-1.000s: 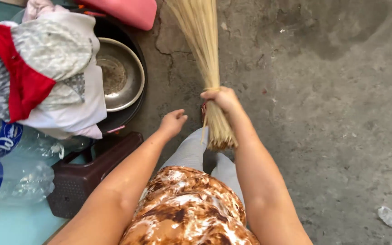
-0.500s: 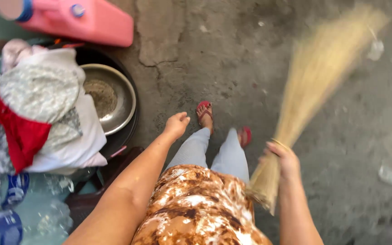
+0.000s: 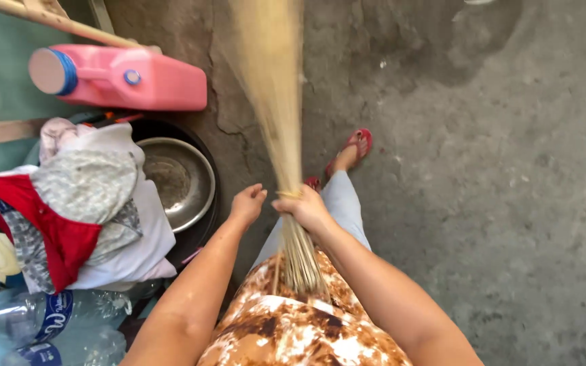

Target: Cleaning a broom and putting it away.

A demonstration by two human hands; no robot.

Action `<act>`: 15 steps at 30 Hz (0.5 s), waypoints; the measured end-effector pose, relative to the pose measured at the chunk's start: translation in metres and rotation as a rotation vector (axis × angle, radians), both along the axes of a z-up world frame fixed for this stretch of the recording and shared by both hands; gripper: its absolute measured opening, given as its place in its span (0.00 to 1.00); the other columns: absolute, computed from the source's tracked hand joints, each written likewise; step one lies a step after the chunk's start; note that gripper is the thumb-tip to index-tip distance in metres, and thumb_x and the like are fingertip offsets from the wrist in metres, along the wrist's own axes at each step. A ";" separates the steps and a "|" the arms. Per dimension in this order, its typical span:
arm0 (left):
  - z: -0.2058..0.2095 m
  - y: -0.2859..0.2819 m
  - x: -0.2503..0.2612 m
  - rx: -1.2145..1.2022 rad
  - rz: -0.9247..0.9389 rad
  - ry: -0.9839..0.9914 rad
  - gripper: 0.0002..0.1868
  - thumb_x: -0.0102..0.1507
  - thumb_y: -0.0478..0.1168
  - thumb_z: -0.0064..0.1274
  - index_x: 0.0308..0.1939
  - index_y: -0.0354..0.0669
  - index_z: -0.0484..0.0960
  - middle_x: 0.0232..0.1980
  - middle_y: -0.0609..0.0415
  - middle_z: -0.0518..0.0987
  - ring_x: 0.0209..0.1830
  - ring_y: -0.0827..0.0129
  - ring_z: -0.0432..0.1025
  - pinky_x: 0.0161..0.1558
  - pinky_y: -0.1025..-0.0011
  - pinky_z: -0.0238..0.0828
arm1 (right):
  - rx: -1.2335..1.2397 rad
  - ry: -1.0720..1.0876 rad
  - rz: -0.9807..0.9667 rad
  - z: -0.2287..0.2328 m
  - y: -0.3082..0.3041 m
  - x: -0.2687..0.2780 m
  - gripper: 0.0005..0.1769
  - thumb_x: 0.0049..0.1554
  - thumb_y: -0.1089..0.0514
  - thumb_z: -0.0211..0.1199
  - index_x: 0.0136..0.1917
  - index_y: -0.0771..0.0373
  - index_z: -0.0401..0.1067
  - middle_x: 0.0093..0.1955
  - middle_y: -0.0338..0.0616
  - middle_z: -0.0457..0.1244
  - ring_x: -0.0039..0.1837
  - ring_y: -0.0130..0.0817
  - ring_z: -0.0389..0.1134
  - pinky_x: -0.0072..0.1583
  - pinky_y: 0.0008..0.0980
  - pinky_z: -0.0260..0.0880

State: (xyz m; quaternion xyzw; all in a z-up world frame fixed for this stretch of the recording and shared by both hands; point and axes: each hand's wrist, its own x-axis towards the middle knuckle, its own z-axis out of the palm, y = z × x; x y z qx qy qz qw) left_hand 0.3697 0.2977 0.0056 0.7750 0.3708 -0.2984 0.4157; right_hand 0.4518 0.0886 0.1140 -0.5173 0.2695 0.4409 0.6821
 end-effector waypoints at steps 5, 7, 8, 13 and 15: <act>0.005 -0.011 0.066 0.046 -0.002 0.024 0.25 0.64 0.46 0.58 0.62 0.39 0.80 0.60 0.46 0.82 0.60 0.63 0.77 0.60 0.68 0.71 | -0.132 -0.101 0.411 -0.083 -0.023 0.136 0.19 0.43 0.54 0.78 0.47 0.62 0.80 0.41 0.43 0.72 0.43 0.32 0.72 0.45 0.32 0.70; 0.012 -0.021 0.096 0.057 -0.036 0.010 0.24 0.64 0.46 0.57 0.62 0.38 0.80 0.61 0.46 0.82 0.61 0.62 0.77 0.61 0.68 0.70 | -0.328 -0.132 0.646 -0.093 -0.075 0.175 0.20 0.48 0.46 0.71 0.53 0.49 0.84 0.49 0.30 0.74 0.50 0.21 0.71 0.46 0.34 0.70; 0.012 -0.029 0.104 0.049 -0.046 0.024 0.24 0.64 0.46 0.57 0.62 0.38 0.80 0.61 0.46 0.82 0.61 0.62 0.77 0.61 0.68 0.70 | -0.332 -0.113 0.641 -0.085 -0.118 0.175 0.20 0.48 0.46 0.71 0.53 0.49 0.84 0.49 0.30 0.74 0.50 0.21 0.71 0.46 0.34 0.70; -0.014 -0.072 0.160 0.005 -0.102 -0.024 0.25 0.64 0.48 0.56 0.61 0.40 0.81 0.61 0.46 0.82 0.61 0.62 0.77 0.61 0.67 0.71 | -0.373 0.408 -0.232 -0.086 -0.339 0.145 0.26 0.50 0.52 0.72 0.60 0.59 0.74 0.45 0.46 0.69 0.39 0.38 0.69 0.43 0.41 0.71; -0.021 -0.086 0.173 0.003 -0.149 -0.022 0.25 0.64 0.48 0.56 0.61 0.41 0.81 0.61 0.46 0.82 0.61 0.61 0.77 0.62 0.66 0.71 | -0.426 0.426 -0.351 -0.027 -0.360 0.139 0.22 0.52 0.51 0.70 0.58 0.57 0.72 0.42 0.42 0.67 0.37 0.38 0.67 0.40 0.43 0.69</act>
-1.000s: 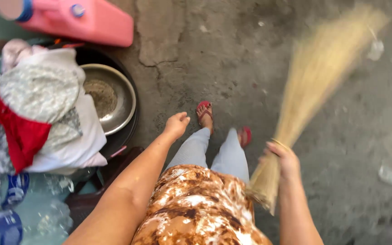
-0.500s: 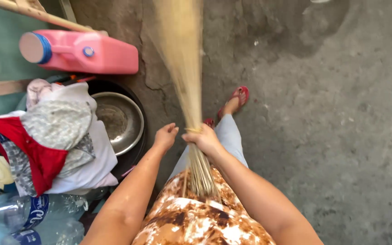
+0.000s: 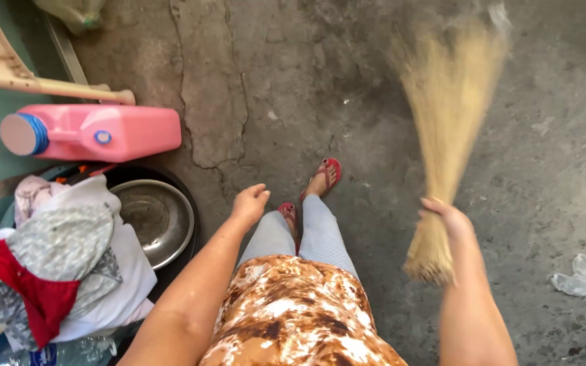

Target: Cleaning a broom and putting it away.

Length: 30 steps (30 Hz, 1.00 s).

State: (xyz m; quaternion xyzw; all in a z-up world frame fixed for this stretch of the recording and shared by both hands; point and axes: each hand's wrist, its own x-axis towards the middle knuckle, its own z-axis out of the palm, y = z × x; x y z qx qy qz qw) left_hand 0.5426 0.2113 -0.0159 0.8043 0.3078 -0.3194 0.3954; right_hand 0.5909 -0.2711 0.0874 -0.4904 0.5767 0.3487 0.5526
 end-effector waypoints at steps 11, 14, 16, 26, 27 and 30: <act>-0.031 -0.003 0.082 0.054 -0.198 -0.100 0.24 0.62 0.49 0.57 0.59 0.43 0.82 0.60 0.42 0.81 0.62 0.52 0.75 0.63 0.61 0.69 | 0.124 -0.111 -0.023 0.079 0.081 0.014 0.17 0.50 0.55 0.67 0.51 0.61 0.68 0.34 0.43 0.64 0.30 0.42 0.68 0.34 0.44 0.71; -0.033 0.011 0.117 0.040 -0.194 -0.117 0.24 0.63 0.50 0.56 0.59 0.42 0.82 0.60 0.42 0.81 0.62 0.52 0.75 0.63 0.61 0.69 | 0.064 -0.167 0.166 0.080 0.138 0.056 0.17 0.49 0.58 0.67 0.51 0.64 0.71 0.34 0.49 0.65 0.28 0.44 0.68 0.33 0.46 0.71; -0.041 0.025 0.139 0.068 -0.229 -0.062 0.24 0.62 0.50 0.56 0.59 0.42 0.82 0.60 0.41 0.80 0.63 0.51 0.74 0.63 0.60 0.69 | 0.152 -0.210 0.273 0.090 0.181 0.086 0.17 0.47 0.59 0.67 0.51 0.62 0.73 0.35 0.45 0.66 0.31 0.40 0.66 0.36 0.42 0.69; -0.013 0.152 0.253 0.108 -0.184 0.024 0.24 0.63 0.49 0.56 0.60 0.42 0.82 0.61 0.44 0.81 0.63 0.55 0.75 0.64 0.63 0.69 | 0.299 -0.502 0.657 -0.077 0.405 0.318 0.13 0.43 0.55 0.72 0.42 0.62 0.79 0.38 0.41 0.70 0.40 0.31 0.70 0.43 0.32 0.71; -0.014 0.166 0.264 0.128 -0.189 0.033 0.24 0.63 0.48 0.56 0.60 0.42 0.82 0.61 0.44 0.80 0.63 0.55 0.74 0.64 0.62 0.69 | 0.270 -0.453 0.620 -0.097 0.407 0.349 0.13 0.43 0.56 0.73 0.41 0.64 0.80 0.37 0.44 0.70 0.39 0.34 0.71 0.42 0.34 0.71; -0.016 0.191 0.289 0.148 -0.166 0.070 0.24 0.63 0.47 0.56 0.61 0.41 0.81 0.61 0.42 0.80 0.62 0.55 0.75 0.63 0.62 0.69 | 0.192 -0.290 0.437 -0.085 0.365 0.413 0.14 0.46 0.56 0.75 0.45 0.62 0.81 0.38 0.44 0.70 0.38 0.36 0.71 0.41 0.36 0.71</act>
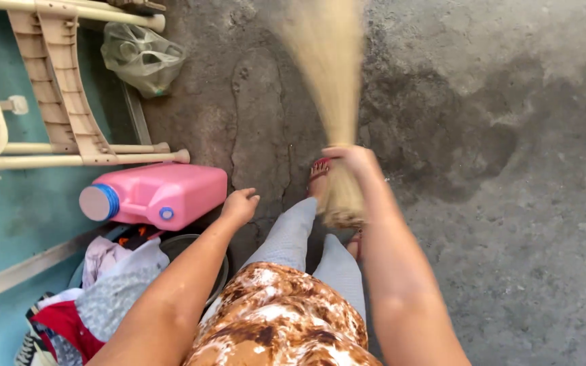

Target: Cleaning a broom and putting it away.

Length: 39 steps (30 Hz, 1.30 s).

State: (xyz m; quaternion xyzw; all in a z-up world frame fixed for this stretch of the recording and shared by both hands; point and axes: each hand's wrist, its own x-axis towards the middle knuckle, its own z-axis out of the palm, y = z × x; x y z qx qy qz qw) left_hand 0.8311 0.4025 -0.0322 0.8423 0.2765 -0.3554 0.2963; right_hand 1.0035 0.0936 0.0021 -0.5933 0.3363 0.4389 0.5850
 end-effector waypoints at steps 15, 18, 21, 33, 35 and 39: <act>-0.038 0.003 0.080 -0.055 -0.253 -0.075 0.23 0.62 0.49 0.56 0.57 0.42 0.83 0.59 0.40 0.80 0.62 0.50 0.74 0.64 0.60 0.68 | 0.282 -0.004 -0.608 0.074 0.073 -0.007 0.14 0.50 0.57 0.70 0.48 0.61 0.71 0.33 0.41 0.64 0.31 0.36 0.66 0.33 0.39 0.71; -0.038 0.007 0.088 -0.043 -0.282 -0.096 0.23 0.62 0.49 0.57 0.57 0.41 0.84 0.59 0.39 0.81 0.62 0.49 0.74 0.63 0.60 0.68 | 0.252 -0.080 -0.440 -0.009 0.029 0.061 0.14 0.48 0.56 0.73 0.46 0.63 0.75 0.34 0.44 0.67 0.33 0.37 0.69 0.38 0.39 0.72; -0.038 0.022 0.091 0.008 -0.333 -0.085 0.23 0.62 0.49 0.57 0.58 0.41 0.83 0.58 0.37 0.80 0.61 0.47 0.74 0.63 0.59 0.69 | 0.126 0.017 -0.399 -0.019 -0.057 0.092 0.16 0.49 0.54 0.74 0.46 0.65 0.78 0.36 0.46 0.70 0.35 0.38 0.71 0.42 0.39 0.73; -0.049 -0.062 0.124 0.068 -0.607 0.061 0.24 0.62 0.51 0.57 0.59 0.44 0.83 0.60 0.41 0.80 0.62 0.51 0.74 0.63 0.61 0.69 | -0.177 0.000 -1.105 0.058 -0.226 -0.175 0.15 0.51 0.58 0.69 0.50 0.64 0.73 0.36 0.49 0.66 0.34 0.42 0.68 0.36 0.44 0.73; -0.036 -0.101 0.135 0.072 -0.657 0.064 0.25 0.62 0.51 0.57 0.60 0.45 0.83 0.60 0.42 0.80 0.62 0.51 0.74 0.63 0.61 0.69 | -0.088 -0.038 -1.149 0.095 -0.192 -0.187 0.15 0.50 0.59 0.68 0.49 0.67 0.72 0.35 0.54 0.66 0.31 0.46 0.68 0.33 0.47 0.74; -0.014 -0.174 0.131 0.074 -0.751 0.031 0.24 0.64 0.52 0.55 0.61 0.48 0.82 0.62 0.42 0.79 0.62 0.52 0.73 0.63 0.60 0.69 | 0.236 -0.036 -1.105 0.116 -0.171 -0.185 0.16 0.45 0.65 0.67 0.49 0.66 0.72 0.39 0.56 0.71 0.35 0.45 0.74 0.37 0.46 0.76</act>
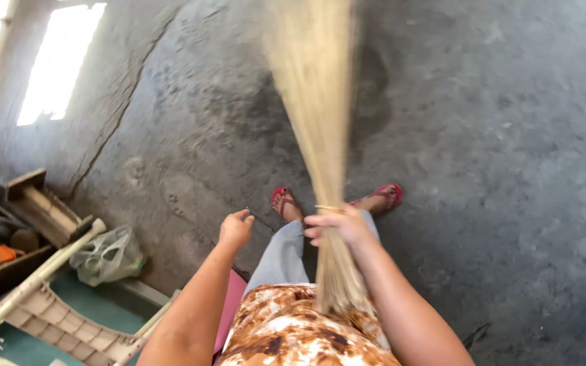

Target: Cleaning a broom and putting it away.

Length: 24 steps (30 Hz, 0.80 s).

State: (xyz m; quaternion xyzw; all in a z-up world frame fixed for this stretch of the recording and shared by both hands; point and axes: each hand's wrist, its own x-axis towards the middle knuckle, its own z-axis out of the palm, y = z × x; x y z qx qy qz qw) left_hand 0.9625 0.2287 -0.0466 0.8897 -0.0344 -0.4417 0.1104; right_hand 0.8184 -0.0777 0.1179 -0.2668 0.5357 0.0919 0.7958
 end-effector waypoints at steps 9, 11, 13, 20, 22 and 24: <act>-0.004 -0.108 -0.062 0.044 -0.194 -0.013 0.24 0.63 0.52 0.56 0.60 0.48 0.83 0.58 0.43 0.82 0.59 0.51 0.76 0.60 0.59 0.72 | 0.023 0.169 0.011 -0.103 -0.218 -0.174 0.13 0.48 0.59 0.70 0.46 0.67 0.75 0.36 0.47 0.68 0.34 0.38 0.71 0.38 0.37 0.75; -0.003 -0.139 -0.074 0.058 -0.220 0.003 0.24 0.63 0.52 0.57 0.60 0.49 0.83 0.57 0.43 0.82 0.58 0.50 0.77 0.59 0.59 0.73 | -0.040 0.224 -0.049 -0.091 -0.249 -0.223 0.13 0.48 0.58 0.71 0.47 0.64 0.74 0.35 0.42 0.67 0.34 0.37 0.70 0.38 0.36 0.74; -0.003 -0.173 -0.085 0.033 -0.254 0.021 0.23 0.62 0.51 0.57 0.60 0.50 0.84 0.56 0.42 0.82 0.58 0.50 0.77 0.59 0.59 0.73 | -0.156 0.289 -0.196 -0.050 -0.260 -0.256 0.15 0.47 0.58 0.69 0.48 0.62 0.74 0.32 0.43 0.64 0.30 0.39 0.66 0.31 0.41 0.68; 0.013 -0.298 -0.111 -0.036 -0.343 -0.015 0.22 0.62 0.50 0.56 0.59 0.49 0.84 0.58 0.43 0.82 0.60 0.50 0.76 0.60 0.59 0.72 | 0.034 0.034 -0.174 0.020 -0.226 -0.298 0.13 0.47 0.61 0.67 0.44 0.71 0.73 0.29 0.53 0.65 0.26 0.41 0.67 0.30 0.40 0.71; 0.020 -0.320 -0.112 -0.099 -0.452 -0.062 0.22 0.63 0.50 0.56 0.59 0.47 0.84 0.59 0.42 0.80 0.60 0.48 0.75 0.60 0.58 0.71 | 0.197 0.159 -0.262 0.012 -0.240 -0.311 0.12 0.50 0.58 0.67 0.45 0.67 0.73 0.32 0.46 0.66 0.29 0.36 0.66 0.33 0.37 0.71; 0.024 -0.338 -0.110 -0.114 -0.461 -0.071 0.22 0.63 0.50 0.56 0.59 0.47 0.84 0.59 0.42 0.81 0.60 0.48 0.75 0.61 0.59 0.72 | 0.160 0.220 -0.235 -0.024 -0.272 -0.354 0.14 0.51 0.56 0.67 0.45 0.68 0.71 0.32 0.48 0.65 0.29 0.37 0.67 0.34 0.37 0.72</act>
